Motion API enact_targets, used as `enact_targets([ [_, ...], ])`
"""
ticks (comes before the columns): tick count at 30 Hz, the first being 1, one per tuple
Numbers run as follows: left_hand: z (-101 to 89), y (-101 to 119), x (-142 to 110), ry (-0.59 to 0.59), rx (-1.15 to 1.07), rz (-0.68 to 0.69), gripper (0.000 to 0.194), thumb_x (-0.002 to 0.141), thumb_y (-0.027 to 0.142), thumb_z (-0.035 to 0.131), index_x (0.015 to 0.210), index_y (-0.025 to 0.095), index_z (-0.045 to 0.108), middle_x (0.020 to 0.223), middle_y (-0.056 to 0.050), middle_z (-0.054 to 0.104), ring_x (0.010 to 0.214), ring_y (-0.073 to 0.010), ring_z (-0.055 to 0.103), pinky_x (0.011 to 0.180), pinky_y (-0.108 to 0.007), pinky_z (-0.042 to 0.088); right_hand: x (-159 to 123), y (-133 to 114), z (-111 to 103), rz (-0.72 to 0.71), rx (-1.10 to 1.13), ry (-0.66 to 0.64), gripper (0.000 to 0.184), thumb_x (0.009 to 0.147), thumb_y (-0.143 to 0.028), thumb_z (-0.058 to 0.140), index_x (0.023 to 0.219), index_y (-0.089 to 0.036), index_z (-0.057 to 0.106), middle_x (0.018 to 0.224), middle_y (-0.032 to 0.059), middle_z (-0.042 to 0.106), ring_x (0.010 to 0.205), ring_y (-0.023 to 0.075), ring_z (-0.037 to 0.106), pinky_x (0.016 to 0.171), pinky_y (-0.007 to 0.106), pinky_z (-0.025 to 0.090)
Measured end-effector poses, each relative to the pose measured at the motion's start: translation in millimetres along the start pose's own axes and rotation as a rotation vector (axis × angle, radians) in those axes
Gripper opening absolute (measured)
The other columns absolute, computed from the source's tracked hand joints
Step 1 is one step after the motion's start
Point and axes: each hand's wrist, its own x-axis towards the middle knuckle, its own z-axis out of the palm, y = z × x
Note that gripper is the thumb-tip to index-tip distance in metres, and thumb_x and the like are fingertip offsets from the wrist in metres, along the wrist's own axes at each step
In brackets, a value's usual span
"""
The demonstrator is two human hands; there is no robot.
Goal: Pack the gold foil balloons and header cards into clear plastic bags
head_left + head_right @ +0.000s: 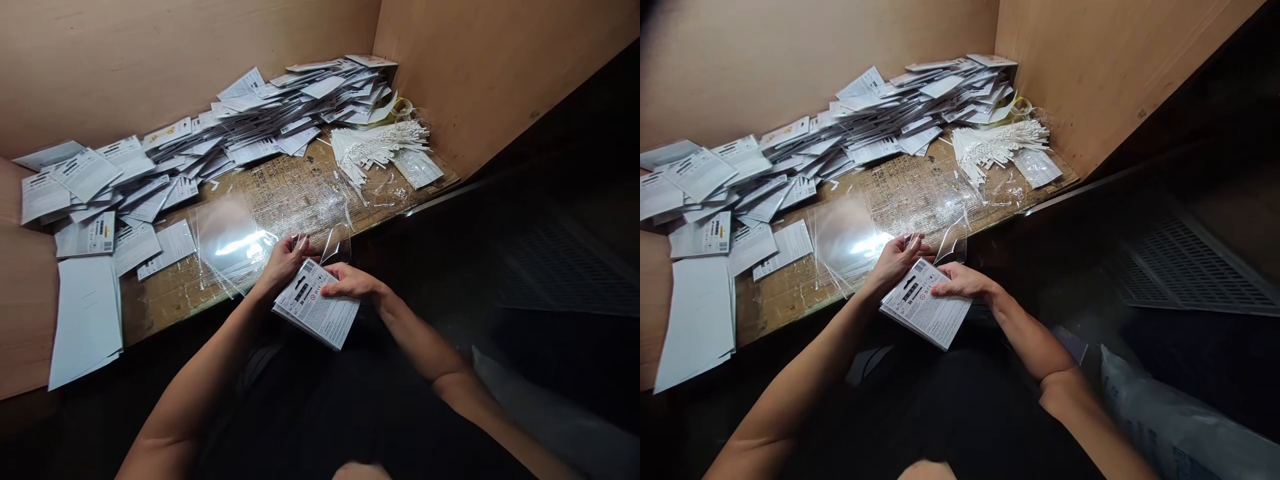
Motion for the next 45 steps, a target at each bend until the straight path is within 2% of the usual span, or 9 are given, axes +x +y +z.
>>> enact_targets([
  [9, -22.1, -5, -24, -0.116, 0.095, 0.073, 0.077, 0.082, 0.065, 0.085, 0.138, 0.02, 0.058, 0.113, -0.013, 0.081, 0.088, -0.026, 0.079, 0.074, -0.035, 0.062, -17, 3, -21, -0.085, -0.048, 0.275, 0.057, 0.072, -0.048, 0.098, 0.111, -0.011, 0.079, 0.108, 0.0115, 0.083, 0.09, 0.0238, 0.079, 0.082, 0.032, 0.062],
  [13, -17.6, -17, -26, -0.023, 0.099, 0.098, 0.079, 0.081, 0.068, 0.083, 0.138, 0.017, 0.063, 0.11, -0.013, 0.081, 0.083, -0.0244, 0.077, 0.071, -0.033, 0.059, -20, 6, -22, -0.125, -0.091, 0.354, 0.057, 0.073, -0.05, 0.097, 0.111, -0.012, 0.077, 0.107, 0.011, 0.083, 0.091, 0.0245, 0.079, 0.083, 0.034, 0.062],
  [19, -9.9, -33, -32, 0.067, -0.058, 0.025, 0.056, 0.083, 0.063, 0.079, 0.107, 0.012, 0.078, 0.083, -0.008, 0.076, 0.071, -0.0207, 0.069, 0.067, -0.031, 0.055, -25, -3, -19, -0.182, -0.242, 0.452, 0.053, 0.077, -0.051, 0.093, 0.11, -0.015, 0.073, 0.105, 0.0079, 0.081, 0.092, 0.0245, 0.076, 0.081, 0.034, 0.06],
  [25, -5.4, -42, -39, 0.181, -0.125, 0.089, 0.041, 0.087, 0.049, 0.075, 0.109, 0.015, 0.077, 0.085, -0.005, 0.075, 0.076, -0.0203, 0.07, 0.07, -0.03, 0.055, -21, -11, -5, -0.208, -0.533, 0.565, 0.041, 0.085, -0.051, 0.083, 0.106, -0.018, 0.071, 0.102, 0.0069, 0.078, 0.093, 0.026, 0.072, 0.079, 0.035, 0.056],
  [31, 1.9, -52, -23, 0.412, -0.212, 0.307, 0.052, 0.098, 0.062, 0.062, 0.124, 0.017, 0.068, 0.113, -0.011, 0.077, 0.088, -0.0208, 0.073, 0.079, -0.033, 0.059, -8, -15, 23, -0.298, -0.568, 0.697, 0.036, 0.088, -0.052, 0.079, 0.103, -0.021, 0.068, 0.101, 0.0069, 0.077, 0.092, 0.0261, 0.071, 0.08, 0.035, 0.055],
  [35, -2.1, -38, -12, 0.504, -0.092, 0.434, 0.057, 0.103, 0.066, 0.052, 0.134, 0.02, 0.064, 0.114, -0.011, 0.075, 0.091, -0.0217, 0.072, 0.082, -0.034, 0.059, 13, -19, 30, -0.347, -0.532, 0.758, 0.045, 0.087, -0.049, 0.081, 0.119, -0.023, 0.063, 0.108, 0.0073, 0.077, 0.096, 0.0269, 0.072, 0.086, 0.038, 0.056],
  [39, -5.1, -10, -6, 0.5, 0.072, 0.621, 0.058, 0.106, 0.065, 0.048, 0.138, 0.02, 0.065, 0.109, -0.01, 0.074, 0.103, -0.0251, 0.07, 0.093, -0.035, 0.056, 40, -38, 25, -0.477, -0.408, 0.602, 0.073, 0.08, -0.042, 0.089, 0.14, -0.026, 0.05, 0.124, 0.0072, 0.074, 0.114, 0.0261, 0.071, 0.104, 0.041, 0.055],
  [41, -4.7, 4, -1, 0.511, 0.079, 0.697, 0.061, 0.106, 0.067, 0.046, 0.142, 0.021, 0.063, 0.113, -0.01, 0.073, 0.108, -0.0253, 0.07, 0.097, -0.035, 0.055, 51, -51, 27, -0.568, -0.326, 0.56, 0.061, 0.078, -0.041, 0.089, 0.128, -0.025, 0.056, 0.117, 0.0065, 0.075, 0.109, 0.0254, 0.072, 0.103, 0.041, 0.056],
  [45, -5.8, 23, 9, 0.525, -0.041, 0.715, 0.068, 0.103, 0.073, 0.048, 0.146, 0.021, 0.059, 0.119, -0.011, 0.073, 0.103, -0.0242, 0.071, 0.092, -0.034, 0.057, 65, -72, 36, -0.701, -0.295, 0.676, 0.048, 0.078, -0.04, 0.088, 0.114, -0.024, 0.06, 0.109, 0.007, 0.077, 0.102, 0.0266, 0.073, 0.099, 0.041, 0.058],
])
